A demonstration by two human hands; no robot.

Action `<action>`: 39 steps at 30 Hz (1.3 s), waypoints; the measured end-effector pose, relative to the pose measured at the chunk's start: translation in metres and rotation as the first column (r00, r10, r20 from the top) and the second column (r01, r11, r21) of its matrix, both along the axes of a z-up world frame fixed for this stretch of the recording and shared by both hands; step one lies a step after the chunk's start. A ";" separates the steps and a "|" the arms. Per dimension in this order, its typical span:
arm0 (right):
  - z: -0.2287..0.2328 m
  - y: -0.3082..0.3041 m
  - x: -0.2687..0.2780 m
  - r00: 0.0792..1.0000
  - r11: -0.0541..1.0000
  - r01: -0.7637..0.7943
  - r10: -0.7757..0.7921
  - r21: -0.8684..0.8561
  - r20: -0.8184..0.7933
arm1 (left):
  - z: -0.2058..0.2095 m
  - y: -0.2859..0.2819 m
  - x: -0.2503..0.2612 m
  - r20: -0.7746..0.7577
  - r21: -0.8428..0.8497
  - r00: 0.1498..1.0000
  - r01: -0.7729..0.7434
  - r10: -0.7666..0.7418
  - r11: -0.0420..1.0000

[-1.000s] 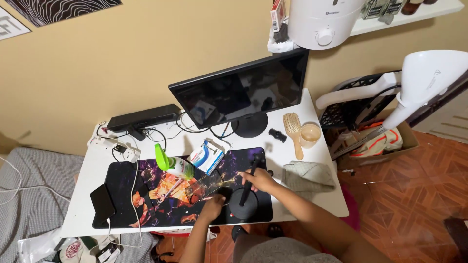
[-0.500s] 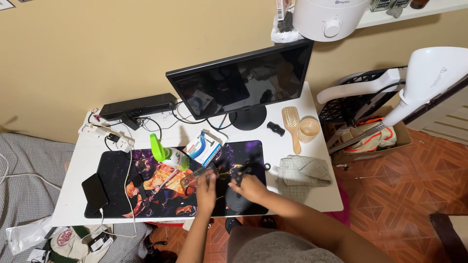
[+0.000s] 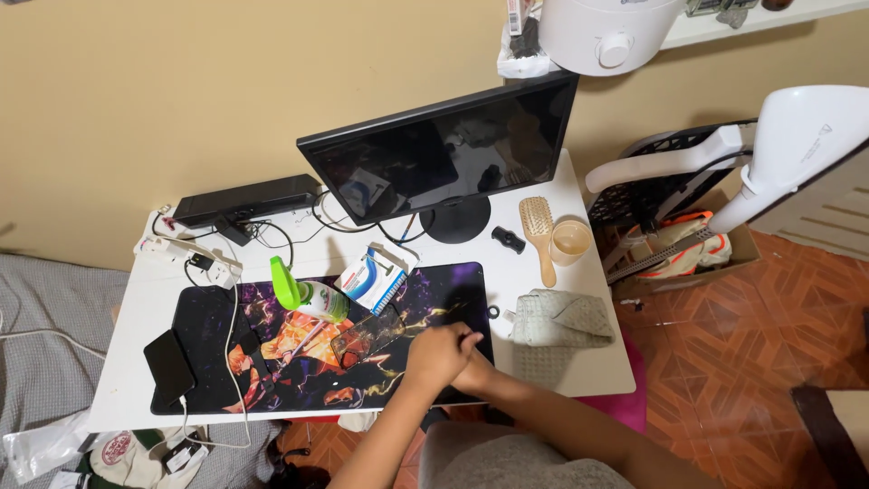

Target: Assembling a desktop camera mount and tripod on a white desk.

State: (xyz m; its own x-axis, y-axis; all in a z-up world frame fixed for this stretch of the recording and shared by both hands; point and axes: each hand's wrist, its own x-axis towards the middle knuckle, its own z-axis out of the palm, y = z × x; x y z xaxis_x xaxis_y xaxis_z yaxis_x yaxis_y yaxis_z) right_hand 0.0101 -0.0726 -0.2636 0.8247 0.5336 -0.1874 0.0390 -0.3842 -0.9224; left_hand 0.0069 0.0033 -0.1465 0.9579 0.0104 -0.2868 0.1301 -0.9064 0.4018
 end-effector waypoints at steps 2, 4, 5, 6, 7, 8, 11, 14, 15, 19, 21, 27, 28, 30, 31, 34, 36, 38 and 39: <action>-0.017 0.022 -0.007 0.975 0.895 0.049 0.054 -0.443 0.217 | 0.021 0.003 -0.005 0.034 -0.117 0.986 0.165 -0.162 0.979; -0.035 0.026 -0.017 0.948 0.766 0.091 0.131 -0.637 0.292 | 0.011 0.025 -0.009 0.111 -0.347 0.987 0.149 -0.117 0.926; -0.042 0.030 -0.017 0.907 0.603 0.160 0.222 -0.782 0.357 | 0.007 0.039 -0.009 0.187 -0.549 0.981 0.149 -0.053 0.823; -0.037 0.008 0.001 0.906 0.604 0.159 0.226 -0.781 0.359 | -0.004 0.047 -0.009 0.189 -0.548 0.981 0.147 -0.049 0.823; -0.031 -0.013 0.019 0.861 0.815 -0.123 0.371 -0.567 0.348 | -0.016 0.057 -0.009 0.193 -0.623 0.980 0.089 0.042 0.777; -0.026 -0.034 0.038 0.778 0.866 -0.415 0.497 -0.280 0.384 | -0.028 0.067 -0.009 0.188 -0.693 0.973 0.036 0.133 0.720; 0.096 -0.038 0.038 0.727 0.784 -0.504 0.612 -0.363 0.311 | -0.031 0.077 -0.024 0.152 -0.623 0.981 -0.001 0.122 0.782; 0.090 -0.048 0.038 0.703 0.766 -0.525 0.636 -0.370 0.318 | -0.042 0.072 -0.035 0.115 -0.650 0.977 -0.065 0.182 0.757; 0.092 -0.050 0.037 0.701 0.764 -0.527 0.638 -0.372 0.318 | -0.039 0.074 -0.036 0.115 -0.652 0.976 -0.067 0.185 0.756; 0.067 -0.054 0.030 0.679 0.815 -0.458 0.579 -0.356 0.452 | -0.049 0.087 -0.047 0.157 -0.552 0.945 -0.156 0.286 0.819; 0.054 -0.053 0.026 0.696 0.848 -0.408 0.528 -0.338 0.486 | -0.077 0.088 -0.052 0.165 -0.345 0.968 -0.122 0.188 0.931; 0.057 -0.045 0.022 0.754 0.926 -0.376 0.290 0.024 0.589 | -0.162 0.070 -0.045 -0.188 0.085 0.979 0.090 -0.072 0.992; 0.055 -0.045 0.027 0.734 0.910 -0.414 0.343 -0.014 0.586 | -0.169 0.072 -0.042 -0.174 0.033 0.984 0.028 -0.022 0.999; 0.058 -0.051 0.031 0.711 0.888 -0.457 0.400 -0.052 0.579 | -0.191 0.076 -0.041 -0.165 -0.021 0.986 -0.039 0.035 0.999; 0.064 -0.054 0.036 0.762 0.903 -0.427 0.388 -0.048 0.519 | -0.203 0.082 -0.037 -0.064 -0.280 0.990 -0.140 0.127 0.950; 0.073 -0.068 0.050 0.853 0.933 -0.358 0.313 0.031 0.416 | -0.144 0.078 -0.028 -0.281 -0.679 0.868 -0.482 0.410 0.554; 0.073 -0.077 0.060 0.893 0.945 -0.309 0.251 0.104 0.375 | -0.098 0.072 -0.029 -0.573 -0.681 0.683 -0.704 0.453 0.200; 0.073 -0.089 0.073 0.993 0.820 -0.117 0.082 0.561 0.088 | -0.076 0.067 -0.033 -0.796 -0.561 0.596 -0.656 0.110 -0.505; 0.083 -0.089 0.078 0.993 0.818 -0.116 0.075 0.563 0.095 | -0.074 0.057 -0.028 -0.791 -0.567 0.602 -0.655 0.109 -0.499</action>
